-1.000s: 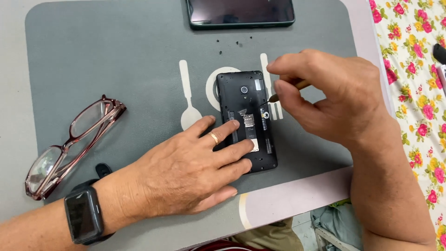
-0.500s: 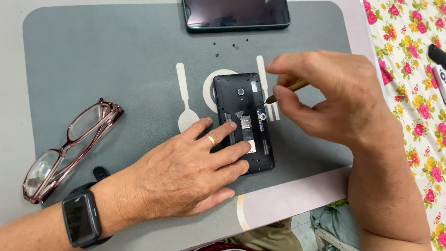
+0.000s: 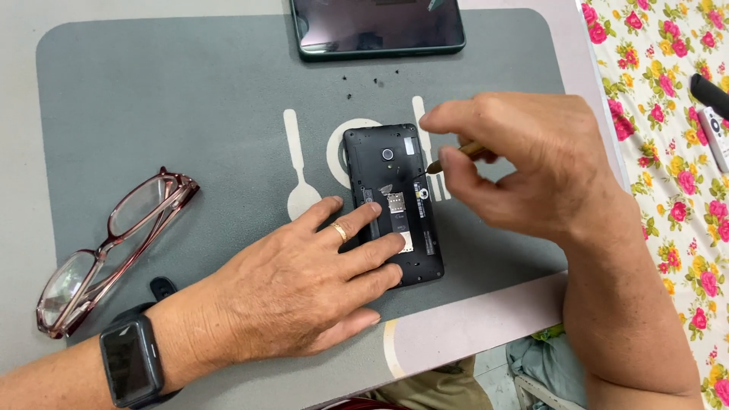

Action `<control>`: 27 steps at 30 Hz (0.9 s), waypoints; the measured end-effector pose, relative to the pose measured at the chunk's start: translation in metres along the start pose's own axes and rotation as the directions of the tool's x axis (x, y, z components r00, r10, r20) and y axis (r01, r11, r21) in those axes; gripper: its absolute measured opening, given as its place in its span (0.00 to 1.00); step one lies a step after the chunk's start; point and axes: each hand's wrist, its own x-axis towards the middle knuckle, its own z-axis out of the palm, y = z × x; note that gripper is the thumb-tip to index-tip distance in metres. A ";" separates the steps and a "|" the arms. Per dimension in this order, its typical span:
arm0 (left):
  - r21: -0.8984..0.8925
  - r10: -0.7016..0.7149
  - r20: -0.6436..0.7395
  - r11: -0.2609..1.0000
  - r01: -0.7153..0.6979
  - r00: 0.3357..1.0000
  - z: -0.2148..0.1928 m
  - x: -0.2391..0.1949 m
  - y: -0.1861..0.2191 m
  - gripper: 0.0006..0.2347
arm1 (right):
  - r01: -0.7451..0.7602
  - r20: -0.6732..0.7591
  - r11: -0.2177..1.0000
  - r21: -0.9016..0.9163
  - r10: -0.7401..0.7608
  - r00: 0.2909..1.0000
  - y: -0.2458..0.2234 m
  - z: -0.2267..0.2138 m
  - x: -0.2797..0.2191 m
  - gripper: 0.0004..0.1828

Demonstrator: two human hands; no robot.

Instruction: The person uses a small screwdriver to remove screws from the back of a disassembled mobile phone placed on a grey mat. The person carefully unscrews multiple screws and places them on the mat while holding the phone steady with the other hand.

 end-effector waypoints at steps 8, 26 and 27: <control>0.001 0.001 0.010 1.000 -0.001 1.000 0.000 0.001 0.000 0.23 | -0.002 -0.011 1.000 0.016 0.002 1.000 0.001 0.001 0.001 0.12; -0.002 -0.003 0.015 1.000 0.003 1.000 0.001 0.000 0.000 0.23 | 0.018 0.006 0.999 0.044 -0.018 1.000 0.001 -0.002 0.003 0.12; -0.005 -0.001 0.013 1.000 0.002 1.000 0.001 0.000 0.000 0.23 | 0.035 0.031 0.996 0.078 -0.038 0.999 -0.002 -0.004 0.006 0.14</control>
